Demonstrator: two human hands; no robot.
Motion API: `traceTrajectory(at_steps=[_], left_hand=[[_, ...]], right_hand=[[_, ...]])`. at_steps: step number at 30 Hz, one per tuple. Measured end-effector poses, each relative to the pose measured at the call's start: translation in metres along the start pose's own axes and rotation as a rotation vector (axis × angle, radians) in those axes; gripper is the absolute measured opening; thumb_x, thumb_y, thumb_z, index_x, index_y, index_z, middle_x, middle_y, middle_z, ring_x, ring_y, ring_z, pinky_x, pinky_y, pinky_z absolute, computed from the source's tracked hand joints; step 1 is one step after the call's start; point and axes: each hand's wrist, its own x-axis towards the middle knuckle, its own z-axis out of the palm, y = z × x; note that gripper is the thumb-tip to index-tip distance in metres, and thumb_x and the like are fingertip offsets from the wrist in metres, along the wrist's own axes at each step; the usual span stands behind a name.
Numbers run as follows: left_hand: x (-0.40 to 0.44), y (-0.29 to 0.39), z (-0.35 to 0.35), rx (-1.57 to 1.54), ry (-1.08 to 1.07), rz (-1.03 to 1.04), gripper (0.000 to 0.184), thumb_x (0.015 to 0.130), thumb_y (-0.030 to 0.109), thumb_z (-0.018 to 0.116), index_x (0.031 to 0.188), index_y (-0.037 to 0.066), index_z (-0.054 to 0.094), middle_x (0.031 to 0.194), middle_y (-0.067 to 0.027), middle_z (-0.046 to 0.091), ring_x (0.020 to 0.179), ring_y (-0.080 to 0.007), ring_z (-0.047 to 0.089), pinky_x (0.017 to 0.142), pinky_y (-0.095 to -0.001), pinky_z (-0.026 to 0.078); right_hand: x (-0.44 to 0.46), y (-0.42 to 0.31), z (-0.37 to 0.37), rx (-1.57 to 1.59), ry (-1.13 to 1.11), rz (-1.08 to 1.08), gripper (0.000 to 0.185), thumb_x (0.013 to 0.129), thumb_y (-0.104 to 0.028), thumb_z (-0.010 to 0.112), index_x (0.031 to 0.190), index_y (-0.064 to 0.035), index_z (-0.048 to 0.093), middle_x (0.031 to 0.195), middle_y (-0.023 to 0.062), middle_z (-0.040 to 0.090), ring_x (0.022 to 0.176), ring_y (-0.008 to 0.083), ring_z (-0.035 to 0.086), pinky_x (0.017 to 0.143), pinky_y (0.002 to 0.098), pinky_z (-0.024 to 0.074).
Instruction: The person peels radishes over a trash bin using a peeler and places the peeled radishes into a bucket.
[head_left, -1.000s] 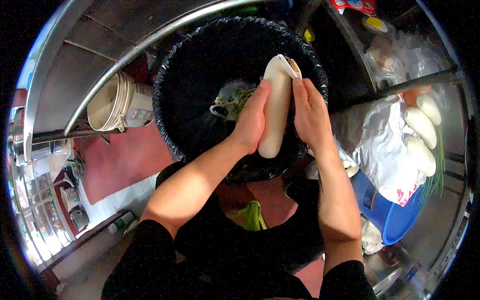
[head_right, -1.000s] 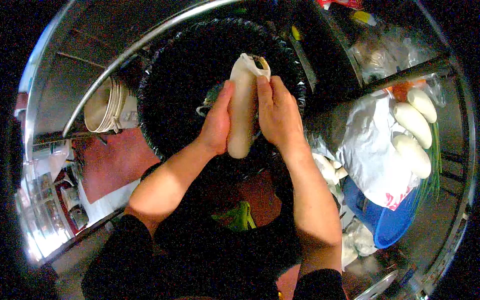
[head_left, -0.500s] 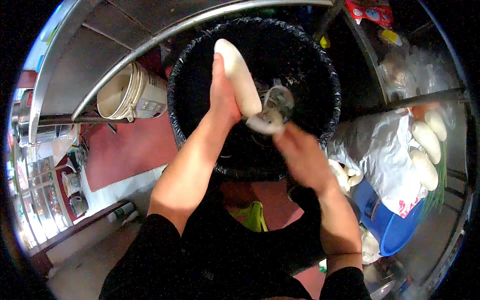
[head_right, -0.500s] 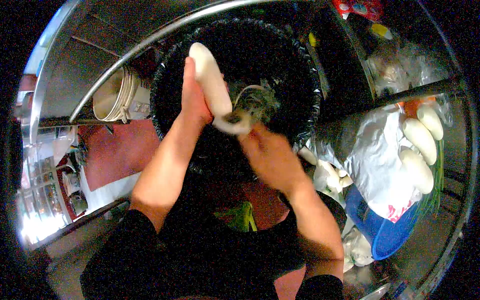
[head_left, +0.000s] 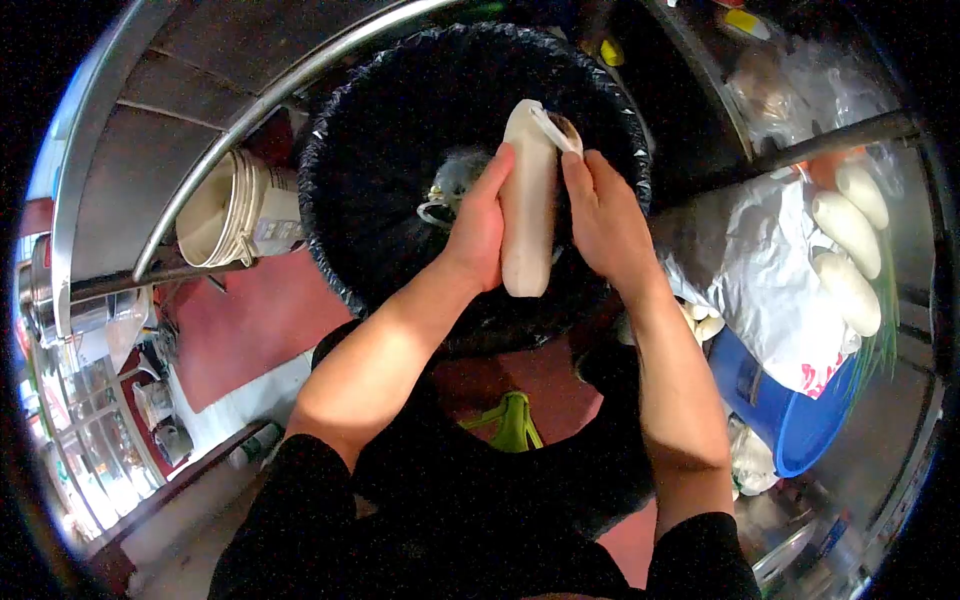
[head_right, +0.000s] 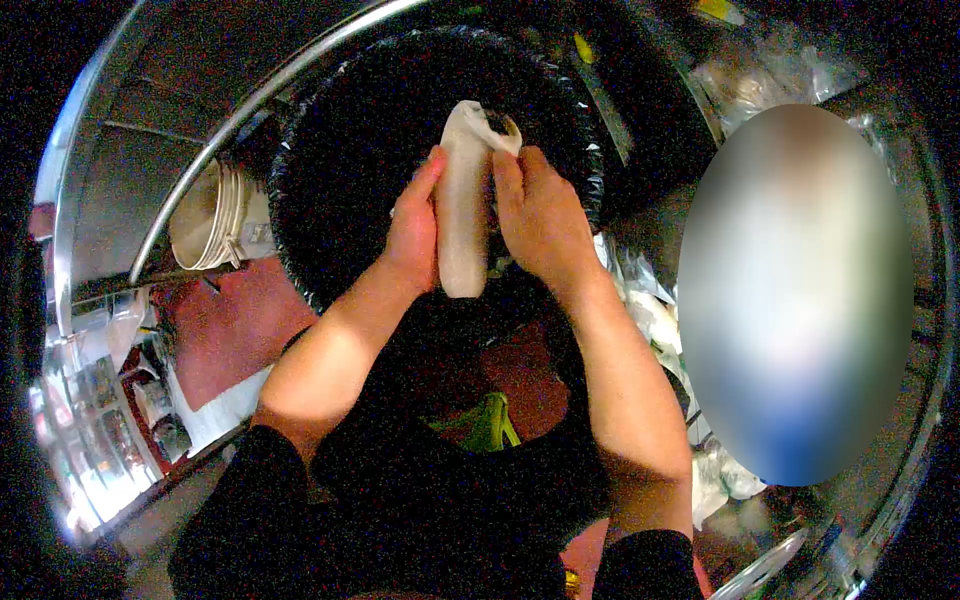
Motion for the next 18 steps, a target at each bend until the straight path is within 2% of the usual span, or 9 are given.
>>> traceTrajectory(at_steps=[3, 4, 6, 8, 9, 11, 14, 16, 18], left_hand=[[0.014, 0.019, -0.014, -0.059, 0.053, 0.112, 0.052, 0.095, 0.055, 0.047, 0.119, 0.011, 0.057, 0.101, -0.0070, 0.062, 0.090, -0.0222, 0.061, 0.078, -0.0381, 0.051], [0.018, 0.031, -0.020, -0.130, 0.098, 0.184, 0.050, 0.095, 0.054, 0.047, 0.118, 0.011, 0.059, 0.098, -0.0062, 0.064, 0.087, -0.0233, 0.062, 0.077, -0.0389, 0.053], [0.017, 0.062, -0.041, -0.073, 0.279, 0.191, 0.053, 0.095, 0.057, 0.043, 0.110, 0.009, 0.057, 0.089, -0.0087, 0.062, 0.081, -0.0271, 0.062, 0.073, -0.0418, 0.053], [0.023, 0.076, -0.053, -0.205, 0.407, 0.259, 0.055, 0.093, 0.060, 0.042, 0.104, 0.009, 0.058, 0.087, -0.0091, 0.062, 0.079, -0.0273, 0.061, 0.071, -0.0441, 0.053], [0.022, 0.078, -0.054, -0.236, 0.409, 0.252, 0.055, 0.093, 0.059, 0.041, 0.104, 0.009, 0.060, 0.087, -0.0089, 0.062, 0.079, -0.0272, 0.061, 0.070, -0.0451, 0.052], [0.019, 0.069, -0.052, -0.208, 0.321, 0.230, 0.055, 0.093, 0.058, 0.041, 0.105, 0.009, 0.061, 0.088, -0.0090, 0.062, 0.079, -0.0269, 0.061, 0.070, -0.0449, 0.052], [0.012, 0.048, -0.032, -0.235, 0.124, 0.086, 0.059, 0.092, 0.060, 0.042, 0.114, 0.009, 0.062, 0.092, -0.0077, 0.064, 0.080, -0.0256, 0.061, 0.073, -0.0431, 0.052], [0.010, 0.031, -0.016, -0.042, 0.135, 0.024, 0.067, 0.089, 0.068, 0.040, 0.119, 0.011, 0.059, 0.100, -0.0099, 0.060, 0.091, -0.0260, 0.058, 0.079, -0.0444, 0.049], [0.003, 0.016, -0.002, -0.017, 0.127, -0.007, 0.064, 0.091, 0.066, 0.040, 0.117, 0.011, 0.059, 0.097, -0.0088, 0.061, 0.086, -0.0237, 0.059, 0.075, -0.0409, 0.050]], right_hand=[[-0.030, -0.016, 0.007, -0.054, -0.130, 0.034, 0.038, 0.101, -0.033, 0.043, 0.102, 0.0029, 0.054, 0.087, 0.0307, 0.060, 0.083, 0.0537, 0.056, 0.069, 0.0509, 0.0448], [-0.046, -0.022, 0.011, -0.053, -0.174, -0.005, 0.033, 0.100, -0.031, 0.046, 0.102, 0.0015, 0.055, 0.088, 0.0308, 0.061, 0.090, 0.0518, 0.056, 0.070, 0.0512, 0.0449], [-0.061, -0.025, 0.012, 0.002, -0.377, 0.037, 0.033, 0.099, -0.031, 0.049, 0.100, 0.0014, 0.055, 0.086, 0.0300, 0.061, 0.088, 0.0503, 0.057, 0.069, 0.0501, 0.0450], [-0.068, -0.019, 0.015, -0.004, -0.597, -0.091, 0.032, 0.098, -0.031, 0.052, 0.099, 0.0011, 0.056, 0.081, 0.0281, 0.060, 0.076, 0.0475, 0.058, 0.065, 0.0472, 0.0453], [-0.069, -0.018, 0.015, 0.092, -0.505, -0.095, 0.033, 0.098, -0.031, 0.053, 0.097, 0.0016, 0.055, 0.073, 0.0212, 0.059, 0.062, 0.0370, 0.058, 0.063, 0.0437, 0.0450], [-0.057, -0.016, 0.003, 0.257, -0.331, -0.020, 0.033, 0.099, -0.034, 0.052, 0.094, -0.0018, 0.057, 0.064, 0.0041, 0.052, 0.052, 0.0134, 0.048, 0.050, 0.0313, 0.0386], [-0.028, -0.005, -0.001, 0.324, -0.136, 0.059, 0.034, 0.101, -0.037, 0.049, 0.090, -0.0054, 0.058, 0.061, -0.0053, 0.045, 0.048, 0.0040, 0.039, 0.043, 0.0228, 0.0302], [-0.014, -0.002, -0.002, 0.328, -0.073, 0.078, 0.035, 0.101, -0.037, 0.049, 0.090, -0.0052, 0.058, 0.061, -0.0045, 0.045, 0.048, 0.0046, 0.039, 0.043, 0.0234, 0.0312], [-0.005, -0.001, -0.004, 0.333, -0.018, 0.092, 0.036, 0.101, -0.038, 0.048, 0.090, -0.0049, 0.058, 0.061, -0.0037, 0.044, 0.048, 0.0053, 0.040, 0.043, 0.0239, 0.0322]])
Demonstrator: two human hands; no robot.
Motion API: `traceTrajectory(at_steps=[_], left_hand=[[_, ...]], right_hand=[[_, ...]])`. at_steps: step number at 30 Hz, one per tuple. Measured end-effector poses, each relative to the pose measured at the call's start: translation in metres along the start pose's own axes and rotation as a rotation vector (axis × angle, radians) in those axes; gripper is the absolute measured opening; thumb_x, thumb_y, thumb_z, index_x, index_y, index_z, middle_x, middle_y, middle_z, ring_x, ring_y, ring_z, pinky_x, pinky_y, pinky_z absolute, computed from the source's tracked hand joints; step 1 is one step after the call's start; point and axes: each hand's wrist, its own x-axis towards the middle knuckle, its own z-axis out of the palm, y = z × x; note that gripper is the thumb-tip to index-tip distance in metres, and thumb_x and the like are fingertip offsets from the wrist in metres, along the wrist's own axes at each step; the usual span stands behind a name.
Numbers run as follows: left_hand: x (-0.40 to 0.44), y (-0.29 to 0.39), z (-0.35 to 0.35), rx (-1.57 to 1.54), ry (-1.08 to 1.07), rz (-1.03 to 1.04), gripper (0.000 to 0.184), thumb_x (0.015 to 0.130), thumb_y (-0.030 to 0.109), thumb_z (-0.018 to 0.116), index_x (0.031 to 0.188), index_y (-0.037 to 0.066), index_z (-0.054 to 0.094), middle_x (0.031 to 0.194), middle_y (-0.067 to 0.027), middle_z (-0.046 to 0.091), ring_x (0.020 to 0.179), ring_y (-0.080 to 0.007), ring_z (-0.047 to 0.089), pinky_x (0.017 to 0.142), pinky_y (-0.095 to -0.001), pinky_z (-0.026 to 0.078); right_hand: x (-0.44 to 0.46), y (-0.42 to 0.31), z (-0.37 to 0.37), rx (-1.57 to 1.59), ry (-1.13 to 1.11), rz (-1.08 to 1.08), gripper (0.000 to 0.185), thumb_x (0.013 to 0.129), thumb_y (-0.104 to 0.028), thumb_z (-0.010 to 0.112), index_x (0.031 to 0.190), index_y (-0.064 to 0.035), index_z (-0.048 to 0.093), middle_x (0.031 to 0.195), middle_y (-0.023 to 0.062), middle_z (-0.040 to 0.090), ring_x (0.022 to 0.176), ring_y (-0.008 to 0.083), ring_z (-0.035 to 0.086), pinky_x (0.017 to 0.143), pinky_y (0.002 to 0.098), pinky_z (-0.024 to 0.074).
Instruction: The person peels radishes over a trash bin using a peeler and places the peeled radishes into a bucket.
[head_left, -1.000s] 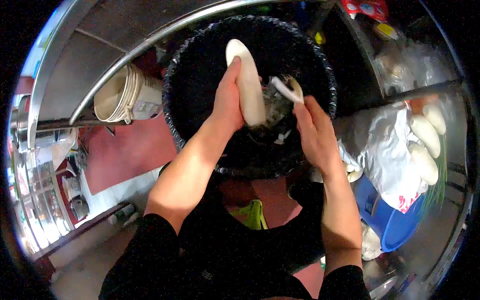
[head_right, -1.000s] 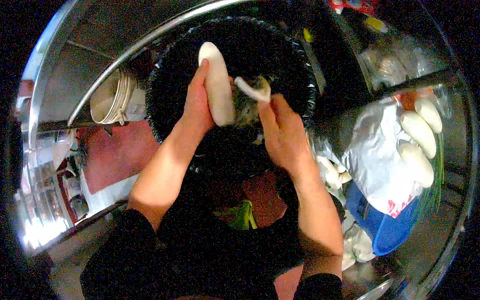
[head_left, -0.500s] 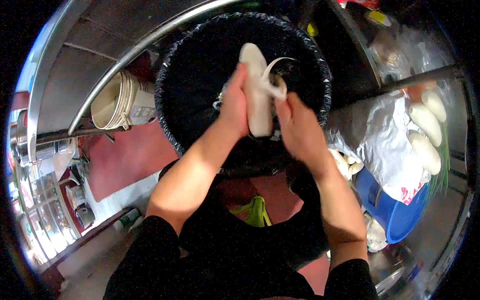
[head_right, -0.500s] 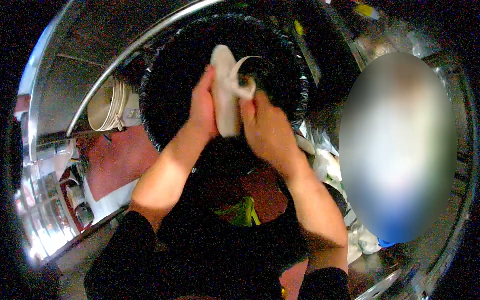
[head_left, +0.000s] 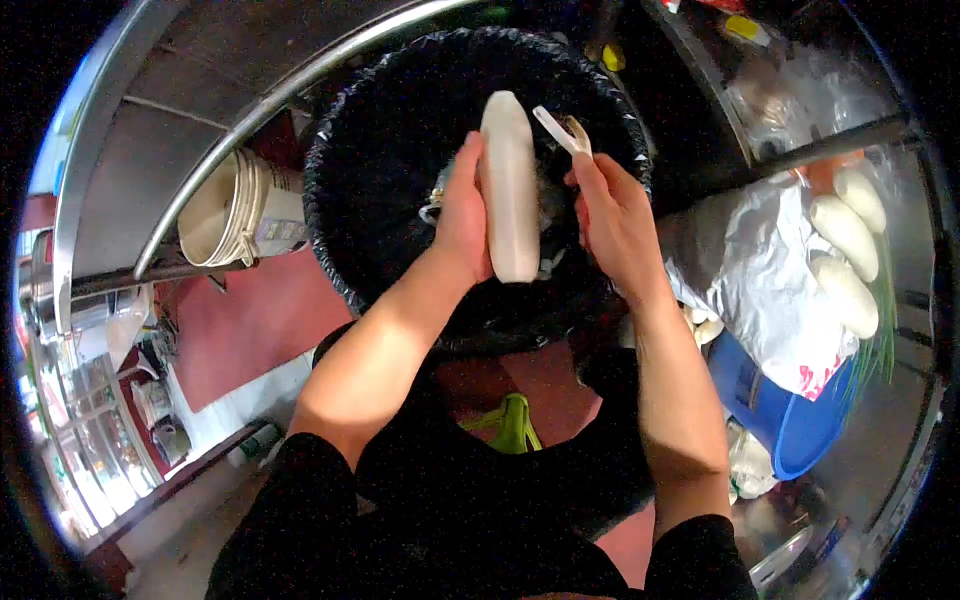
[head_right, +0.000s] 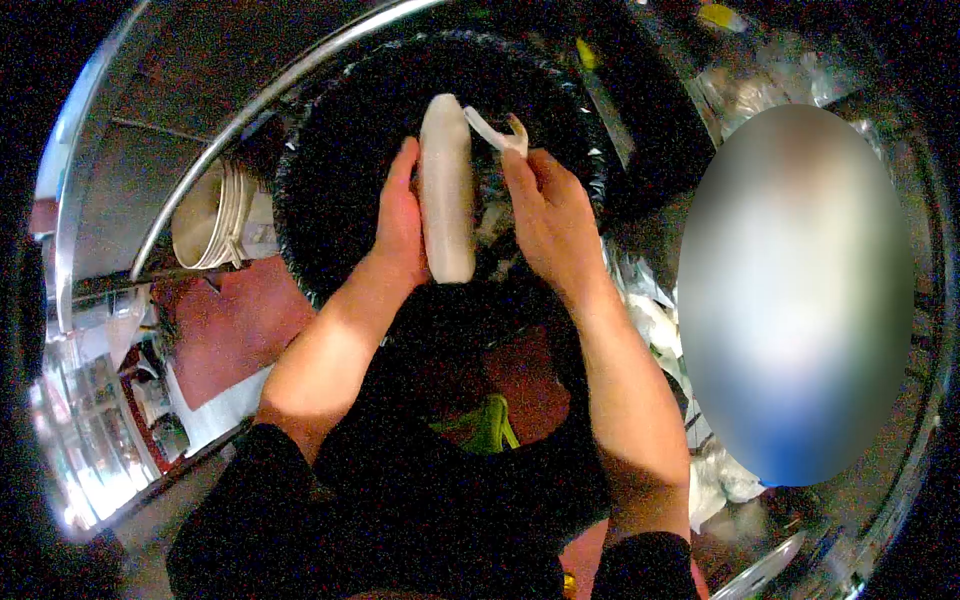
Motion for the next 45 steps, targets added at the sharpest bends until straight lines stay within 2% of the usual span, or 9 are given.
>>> traceTrajectory(at_steps=[3, 9, 14, 16, 20, 23, 25, 34, 45], left_hand=[[-0.003, -0.013, 0.003, 0.004, -0.105, -0.047, 0.053, 0.097, 0.058, 0.041, 0.113, 0.011, 0.060, 0.090, -0.0052, 0.061, 0.077, -0.0180, 0.059, 0.067, -0.0332, 0.050], [0.020, 0.002, -0.016, -0.022, 0.014, 0.081, 0.055, 0.098, 0.058, 0.039, 0.118, 0.011, 0.058, 0.098, -0.0066, 0.062, 0.086, -0.0203, 0.060, 0.074, -0.0379, 0.051], [0.036, 0.060, -0.058, -0.337, 0.191, 0.250, 0.060, 0.097, 0.061, 0.032, 0.113, 0.007, 0.054, 0.091, -0.0120, 0.063, 0.080, -0.0285, 0.061, 0.071, -0.0441, 0.054], [0.028, 0.057, -0.051, -0.373, 0.162, 0.207, 0.058, 0.098, 0.057, 0.031, 0.113, 0.007, 0.055, 0.089, -0.0118, 0.063, 0.079, -0.0292, 0.061, 0.071, -0.0440, 0.054], [0.014, 0.028, -0.027, -0.119, -0.059, 0.094, 0.064, 0.096, 0.062, 0.028, 0.112, 0.009, 0.060, 0.086, -0.0099, 0.062, 0.075, -0.0251, 0.060, 0.067, -0.0411, 0.051], [-0.003, 0.004, 0.000, -0.027, -0.065, -0.025, 0.060, 0.096, 0.062, 0.033, 0.113, 0.010, 0.059, 0.087, -0.0086, 0.062, 0.075, -0.0225, 0.061, 0.064, -0.0374, 0.052], [-0.009, -0.010, 0.005, 0.016, -0.093, -0.044, 0.056, 0.098, 0.059, 0.035, 0.113, 0.011, 0.060, 0.088, -0.0075, 0.063, 0.076, -0.0214, 0.061, 0.063, -0.0354, 0.052], [0.021, 0.016, -0.020, -0.063, 0.125, 0.120, 0.056, 0.098, 0.059, 0.036, 0.115, 0.011, 0.059, 0.096, -0.0084, 0.063, 0.087, -0.0239, 0.061, 0.076, -0.0396, 0.051], [0.002, 0.017, -0.008, -0.028, 0.001, 0.088, 0.063, 0.093, 0.066, 0.037, 0.113, 0.010, 0.059, 0.092, -0.0083, 0.062, 0.080, -0.0231, 0.060, 0.071, -0.0396, 0.051]], right_hand=[[0.007, -0.001, 0.000, -0.131, 0.006, 0.063, 0.045, 0.100, -0.038, 0.043, 0.103, 0.0030, 0.061, 0.094, 0.0263, 0.065, 0.091, 0.0413, 0.063, 0.080, 0.0421, 0.0473], [-0.026, -0.005, 0.015, -0.273, -0.119, -0.051, 0.041, 0.100, -0.034, 0.043, 0.112, 0.0027, 0.058, 0.093, 0.0313, 0.064, 0.092, 0.0501, 0.060, 0.079, 0.0530, 0.0491], [-0.069, -0.014, 0.020, -0.386, -0.640, -0.021, 0.035, 0.098, -0.034, 0.051, 0.099, 0.0004, 0.058, 0.083, 0.0279, 0.064, 0.080, 0.0477, 0.062, 0.070, 0.0538, 0.0490], [-0.064, -0.009, 0.011, -0.153, -0.376, -0.122, 0.035, 0.100, -0.033, 0.052, 0.090, 0.0003, 0.055, 0.063, 0.0026, 0.054, 0.059, 0.0145, 0.055, 0.056, 0.0317, 0.0430], [-0.028, 0.000, 0.001, -0.011, -0.132, -0.022, 0.033, 0.103, -0.034, 0.047, 0.087, -0.0065, 0.053, 0.060, -0.0040, 0.042, 0.048, 0.0032, 0.039, 0.042, 0.0210, 0.0309], [-0.007, 0.006, -0.003, 0.021, -0.027, -0.013, 0.035, 0.103, -0.037, 0.045, 0.087, -0.0057, 0.054, 0.061, -0.0036, 0.043, 0.049, 0.0053, 0.041, 0.044, 0.0231, 0.0341], [-0.001, 0.000, -0.009, -0.104, 0.002, 0.087, 0.043, 0.101, -0.037, 0.045, 0.098, 0.0035, 0.058, 0.083, 0.0221, 0.062, 0.077, 0.0304, 0.058, 0.076, 0.0377, 0.0454], [-0.048, -0.003, 0.017, -0.302, -0.204, -0.057, 0.038, 0.100, -0.034, 0.046, 0.105, 0.0011, 0.059, 0.088, 0.0288, 0.064, 0.084, 0.0490, 0.061, 0.075, 0.0513, 0.0496], [-0.019, 0.009, 0.000, -0.011, -0.100, -0.051, 0.035, 0.103, -0.036, 0.046, 0.087, -0.0053, 0.052, 0.059, -0.0036, 0.043, 0.048, 0.0051, 0.041, 0.043, 0.0231, 0.0328]])
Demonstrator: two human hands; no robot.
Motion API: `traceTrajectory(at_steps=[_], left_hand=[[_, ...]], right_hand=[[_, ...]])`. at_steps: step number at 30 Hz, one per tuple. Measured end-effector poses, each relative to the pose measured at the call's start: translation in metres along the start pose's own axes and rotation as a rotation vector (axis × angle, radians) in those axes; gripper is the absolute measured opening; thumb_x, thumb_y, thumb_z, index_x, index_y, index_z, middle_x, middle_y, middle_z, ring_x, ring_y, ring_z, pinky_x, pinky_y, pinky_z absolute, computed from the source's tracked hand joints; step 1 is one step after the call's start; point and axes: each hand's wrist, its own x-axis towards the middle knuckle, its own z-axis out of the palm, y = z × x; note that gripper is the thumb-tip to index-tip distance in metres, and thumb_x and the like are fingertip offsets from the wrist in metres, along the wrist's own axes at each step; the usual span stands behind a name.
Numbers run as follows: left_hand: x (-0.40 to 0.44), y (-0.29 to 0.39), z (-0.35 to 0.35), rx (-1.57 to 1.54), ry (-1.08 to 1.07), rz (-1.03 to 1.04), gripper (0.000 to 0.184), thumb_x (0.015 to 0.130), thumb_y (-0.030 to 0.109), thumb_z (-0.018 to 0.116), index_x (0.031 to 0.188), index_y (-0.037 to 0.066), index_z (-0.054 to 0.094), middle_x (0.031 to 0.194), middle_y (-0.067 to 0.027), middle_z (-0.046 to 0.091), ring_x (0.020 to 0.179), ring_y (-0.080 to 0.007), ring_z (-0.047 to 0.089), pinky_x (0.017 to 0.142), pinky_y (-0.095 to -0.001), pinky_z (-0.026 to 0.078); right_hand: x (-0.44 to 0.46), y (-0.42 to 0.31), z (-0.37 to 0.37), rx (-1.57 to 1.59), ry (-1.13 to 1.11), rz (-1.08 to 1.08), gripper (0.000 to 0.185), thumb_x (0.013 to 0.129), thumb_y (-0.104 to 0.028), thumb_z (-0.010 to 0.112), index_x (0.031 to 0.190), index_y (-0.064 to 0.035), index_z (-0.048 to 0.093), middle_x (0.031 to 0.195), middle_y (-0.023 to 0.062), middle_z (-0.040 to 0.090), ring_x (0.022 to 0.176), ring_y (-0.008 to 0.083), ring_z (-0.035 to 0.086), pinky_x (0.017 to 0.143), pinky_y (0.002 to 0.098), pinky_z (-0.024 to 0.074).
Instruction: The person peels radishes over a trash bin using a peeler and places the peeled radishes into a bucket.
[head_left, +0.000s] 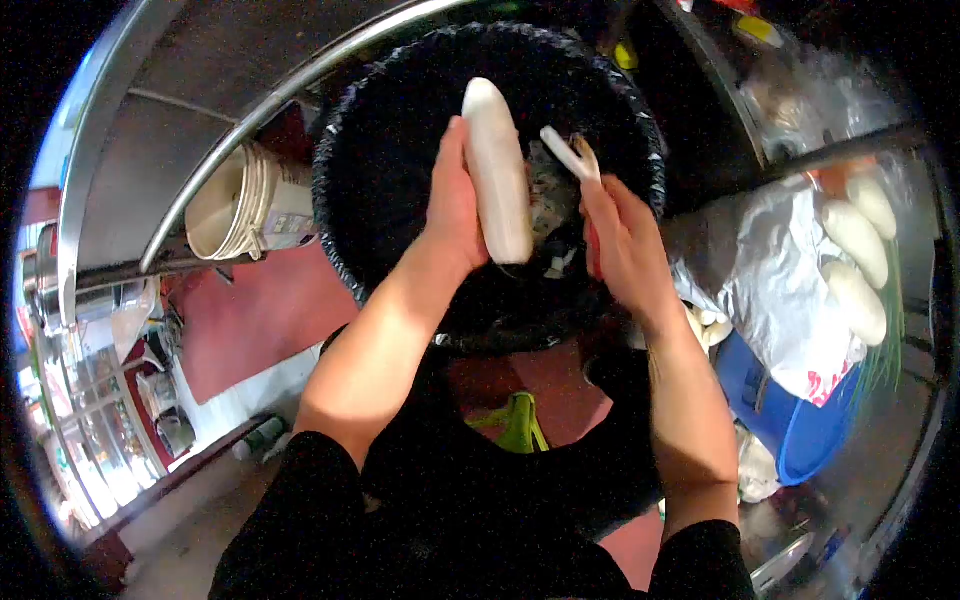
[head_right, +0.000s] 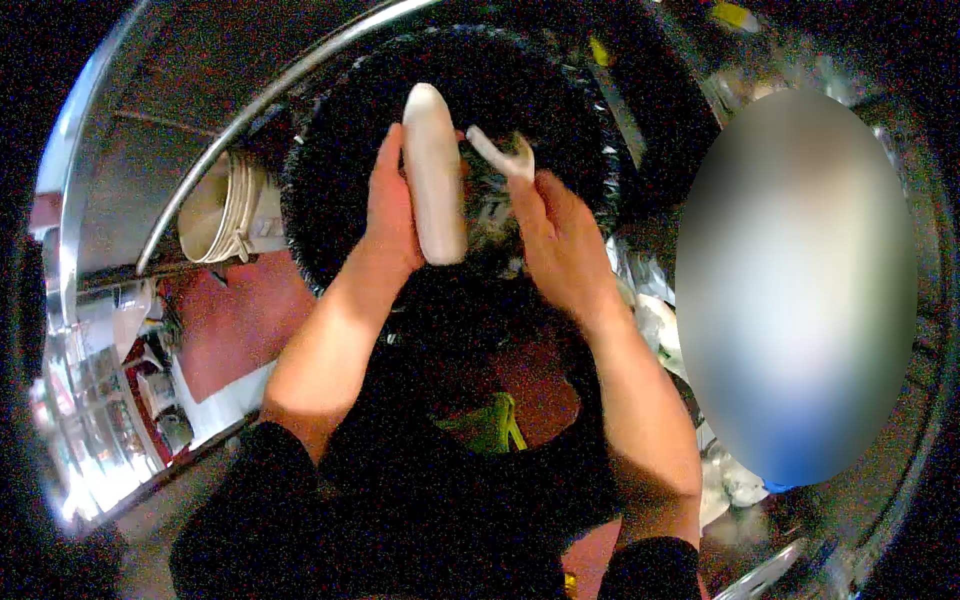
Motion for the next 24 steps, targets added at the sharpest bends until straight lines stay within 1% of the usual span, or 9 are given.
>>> traceTrajectory(at_steps=[5, 7, 11, 12, 15, 17, 19, 21, 24], left_hand=[[-0.017, -0.033, 0.016, 0.107, -0.092, -0.112, 0.058, 0.094, 0.062, 0.042, 0.117, 0.011, 0.058, 0.095, -0.0068, 0.061, 0.085, -0.0193, 0.059, 0.072, -0.0352, 0.051], [-0.017, -0.036, 0.015, 0.114, -0.108, -0.078, 0.057, 0.095, 0.061, 0.043, 0.119, 0.012, 0.058, 0.096, -0.0062, 0.061, 0.086, -0.0189, 0.059, 0.074, -0.0345, 0.050], [0.003, -0.013, 0.002, -0.009, 0.005, 0.031, 0.053, 0.095, 0.059, 0.043, 0.116, 0.014, 0.059, 0.095, -0.0068, 0.063, 0.086, -0.0230, 0.061, 0.078, -0.0375, 0.052], [0.010, 0.003, -0.011, -0.014, 0.018, 0.021, 0.053, 0.096, 0.059, 0.041, 0.113, 0.012, 0.059, 0.093, -0.0082, 0.063, 0.084, -0.0242, 0.062, 0.075, -0.0384, 0.053], [0.025, 0.034, -0.031, -0.129, 0.255, 0.109, 0.057, 0.097, 0.060, 0.036, 0.102, 0.008, 0.058, 0.088, -0.0120, 0.062, 0.077, -0.0273, 0.062, 0.069, -0.0410, 0.054], [0.027, 0.035, -0.034, -0.216, 0.287, 0.118, 0.059, 0.096, 0.061, 0.034, 0.098, 0.007, 0.058, 0.086, -0.0125, 0.062, 0.077, -0.0279, 0.061, 0.069, -0.0415, 0.053], [0.020, 0.026, -0.027, -0.217, 0.240, 0.043, 0.061, 0.095, 0.062, 0.033, 0.103, 0.007, 0.059, 0.088, -0.0117, 0.063, 0.077, -0.0278, 0.061, 0.070, -0.0426, 0.052], [0.013, 0.012, -0.022, -0.139, 0.039, 0.000, 0.064, 0.094, 0.063, 0.036, 0.118, 0.009, 0.060, 0.096, -0.0097, 0.064, 0.086, -0.0279, 0.061, 0.078, -0.0451, 0.051], [-0.006, -0.012, 0.010, -0.045, 0.018, -0.051, 0.060, 0.093, 0.063, 0.041, 0.119, 0.012, 0.059, 0.102, -0.0073, 0.064, 0.089, -0.0255, 0.063, 0.080, -0.0427, 0.053]], right_hand=[[0.020, 0.005, -0.004, 0.058, 0.105, 0.015, 0.036, 0.102, -0.037, 0.046, 0.091, -0.0040, 0.055, 0.062, -0.0025, 0.045, 0.050, 0.0072, 0.042, 0.046, 0.0249, 0.0354], [0.021, 0.004, -0.003, -0.126, 0.059, 0.085, 0.041, 0.101, -0.035, 0.043, 0.102, 0.0027, 0.059, 0.090, 0.0266, 0.064, 0.086, 0.0417, 0.063, 0.075, 0.0437, 0.0478], [-0.017, -0.013, 0.014, -0.271, -0.077, 0.028, 0.040, 0.101, -0.034, 0.043, 0.106, 0.0024, 0.057, 0.094, 0.0318, 0.063, 0.091, 0.0491, 0.061, 0.078, 0.0545, 0.0481], [-0.029, -0.014, 0.020, -0.297, -0.131, 0.021, 0.035, 0.100, -0.031, 0.047, 0.102, 0.0031, 0.056, 0.080, 0.0268, 0.059, 0.067, 0.0415, 0.057, 0.067, 0.0449, 0.0456], [-0.046, -0.024, 0.018, -0.354, -0.491, -0.036, 0.033, 0.098, -0.031, 0.050, 0.101, 0.0006, 0.058, 0.089, 0.0279, 0.065, 0.087, 0.0476, 0.061, 0.075, 0.0540, 0.0488], [-0.044, -0.029, 0.017, -0.338, -0.494, 0.026, 0.034, 0.098, -0.032, 0.051, 0.098, 0.0009, 0.059, 0.086, 0.0250, 0.066, 0.081, 0.0443, 0.064, 0.071, 0.0487, 0.0496], [-0.031, -0.020, 0.006, -0.100, -0.201, 0.072, 0.033, 0.100, -0.033, 0.051, 0.089, -0.0023, 0.055, 0.059, 0.0052, 0.051, 0.047, 0.0164, 0.049, 0.046, 0.0314, 0.0373], [-0.011, -0.004, 0.000, -0.055, -0.094, 0.037, 0.035, 0.101, -0.037, 0.049, 0.087, -0.0051, 0.055, 0.059, -0.0042, 0.044, 0.048, 0.0045, 0.043, 0.042, 0.0242, 0.0335], [0.011, -0.002, -0.005, -0.040, 0.027, 0.009, 0.035, 0.102, -0.036, 0.047, 0.086, -0.0052, 0.054, 0.059, -0.0029, 0.045, 0.047, 0.0060, 0.043, 0.043, 0.0248, 0.0349]])
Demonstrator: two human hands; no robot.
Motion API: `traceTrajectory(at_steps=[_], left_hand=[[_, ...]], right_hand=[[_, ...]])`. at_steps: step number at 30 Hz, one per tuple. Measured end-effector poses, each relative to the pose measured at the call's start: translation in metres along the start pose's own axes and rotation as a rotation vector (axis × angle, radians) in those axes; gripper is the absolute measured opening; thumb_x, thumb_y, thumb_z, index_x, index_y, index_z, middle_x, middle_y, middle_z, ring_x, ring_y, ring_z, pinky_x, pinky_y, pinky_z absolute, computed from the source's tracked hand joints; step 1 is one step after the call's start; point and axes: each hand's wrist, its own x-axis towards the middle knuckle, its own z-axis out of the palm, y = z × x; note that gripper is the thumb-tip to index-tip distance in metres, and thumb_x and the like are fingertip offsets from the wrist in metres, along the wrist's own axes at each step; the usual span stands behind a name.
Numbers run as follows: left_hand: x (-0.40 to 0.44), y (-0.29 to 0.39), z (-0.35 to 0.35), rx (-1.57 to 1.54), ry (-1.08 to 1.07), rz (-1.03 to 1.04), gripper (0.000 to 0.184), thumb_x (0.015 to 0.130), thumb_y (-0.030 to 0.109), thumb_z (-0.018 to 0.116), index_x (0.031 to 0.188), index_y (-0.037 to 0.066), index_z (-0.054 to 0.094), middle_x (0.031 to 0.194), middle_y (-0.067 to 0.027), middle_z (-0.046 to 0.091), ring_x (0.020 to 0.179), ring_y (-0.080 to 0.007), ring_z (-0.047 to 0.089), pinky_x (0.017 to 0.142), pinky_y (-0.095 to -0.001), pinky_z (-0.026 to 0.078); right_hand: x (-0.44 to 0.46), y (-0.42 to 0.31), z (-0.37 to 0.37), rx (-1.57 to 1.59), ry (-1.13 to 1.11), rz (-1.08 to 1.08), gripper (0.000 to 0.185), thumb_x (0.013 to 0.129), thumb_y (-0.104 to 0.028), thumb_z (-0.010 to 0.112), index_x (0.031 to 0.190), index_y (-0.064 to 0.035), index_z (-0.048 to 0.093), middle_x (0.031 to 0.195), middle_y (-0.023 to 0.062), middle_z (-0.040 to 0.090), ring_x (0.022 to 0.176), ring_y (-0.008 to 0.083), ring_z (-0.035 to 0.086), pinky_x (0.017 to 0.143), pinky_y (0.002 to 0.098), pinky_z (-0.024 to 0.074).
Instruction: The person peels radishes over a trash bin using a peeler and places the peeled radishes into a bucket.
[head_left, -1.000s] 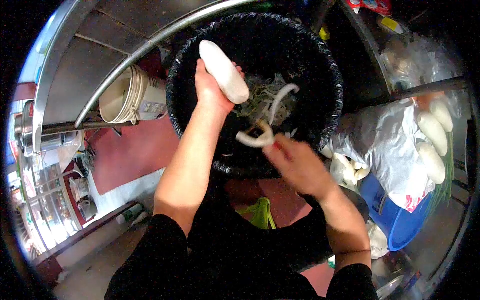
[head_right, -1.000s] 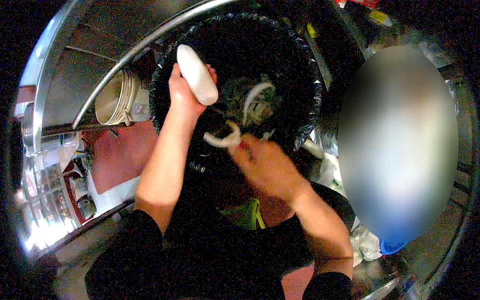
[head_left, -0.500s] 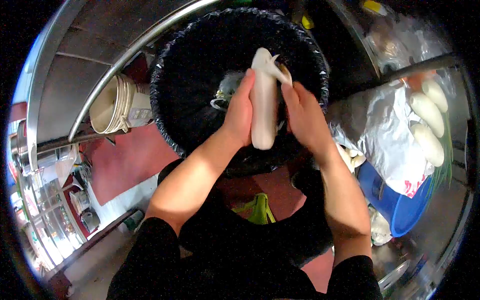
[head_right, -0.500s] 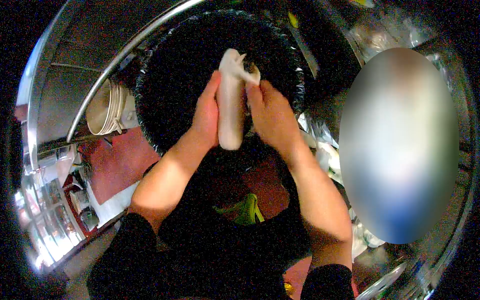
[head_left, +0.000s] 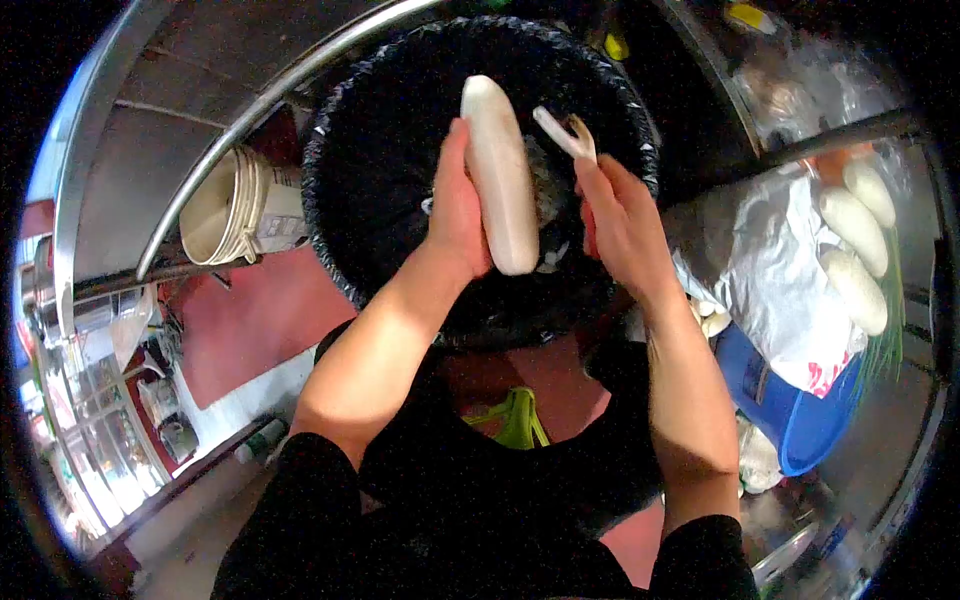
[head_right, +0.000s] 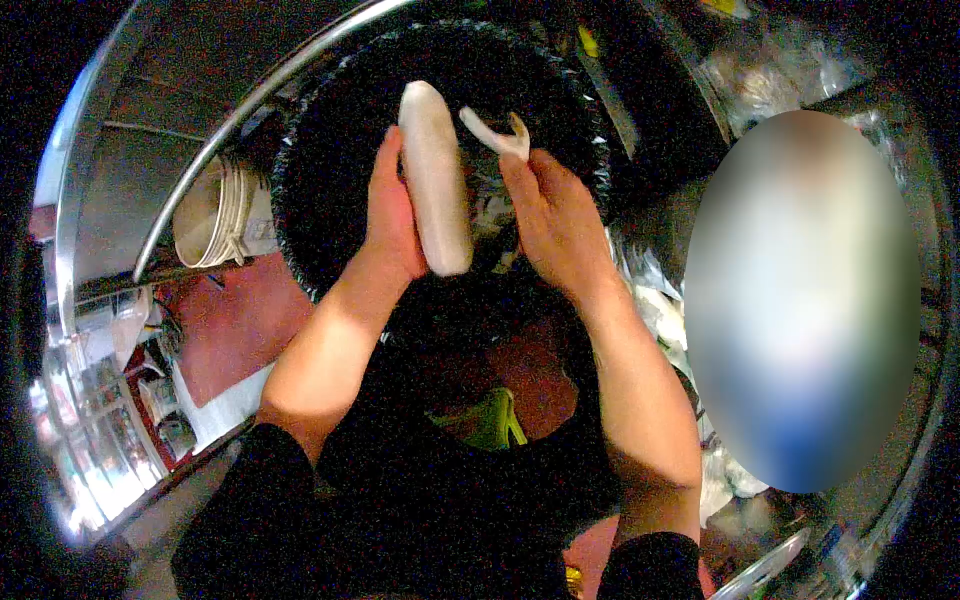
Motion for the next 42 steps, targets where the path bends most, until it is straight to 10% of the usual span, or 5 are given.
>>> traceTrajectory(at_steps=[8, 19, 33, 35, 42], left_hand=[[-0.003, -0.019, -0.006, 0.122, -0.108, -0.052, 0.058, 0.095, 0.062, 0.043, 0.123, 0.013, 0.057, 0.102, -0.0064, 0.061, 0.091, -0.0197, 0.058, 0.078, -0.0362, 0.049], [0.020, 0.024, -0.030, -0.071, 0.123, 0.072, 0.067, 0.091, 0.068, 0.036, 0.118, 0.011, 0.057, 0.104, -0.0120, 0.061, 0.093, -0.0310, 0.059, 0.082, -0.0503, 0.048], [0.023, 0.023, -0.027, 0.039, 0.086, 0.052, 0.067, 0.096, 0.066, 0.031, 0.117, 0.007, 0.057, 0.100, -0.0116, 0.061, 0.090, -0.0267, 0.059, 0.081, -0.0424, 0.050], [0.044, 0.047, -0.057, -0.075, 0.155, 0.111, 0.070, 0.097, 0.064, 0.027, 0.113, 0.004, 0.058, 0.097, -0.0152, 0.062, 0.090, -0.0296, 0.060, 0.080, -0.0450, 0.052], [0.012, 0.011, -0.017, 0.020, 0.010, -0.002, 0.065, 0.093, 0.066, 0.036, 0.113, 0.009, 0.059, 0.093, -0.0106, 0.062, 0.084, -0.0267, 0.060, 0.077, -0.0437, 0.051]], right_hand=[[-0.002, -0.004, 0.011, -0.120, -0.029, 0.118, 0.044, 0.101, -0.037, 0.041, 0.105, 0.0026, 0.059, 0.097, 0.0306, 0.064, 0.095, 0.0484, 0.060, 0.081, 0.0499, 0.0475], [-0.025, -0.009, 0.005, 0.000, -0.188, 0.052, 0.030, 0.101, -0.032, 0.050, 0.088, -0.0051, 0.054, 0.059, -0.0035, 0.044, 0.046, 0.0052, 0.042, 0.041, 0.0224, 0.0323], [-0.046, -0.013, 0.025, -0.202, -0.229, 0.007, 0.040, 0.100, -0.036, 0.047, 0.110, 0.0000, 0.061, 0.090, 0.0281, 0.066, 0.087, 0.0494, 0.061, 0.076, 0.0532, 0.0486], [-0.054, -0.020, 0.020, -0.256, -0.542, -0.001, 0.034, 0.100, -0.031, 0.051, 0.101, 0.0023, 0.058, 0.072, 0.0154, 0.057, 0.070, 0.0191, 0.057, 0.064, 0.0384, 0.0439], [-0.014, -0.003, 0.008, 0.047, -0.097, 0.077, 0.035, 0.102, -0.037, 0.049, 0.089, -0.0052, 0.055, 0.060, -0.0030, 0.041, 0.048, 0.0057, 0.040, 0.044, 0.0236, 0.0343]])
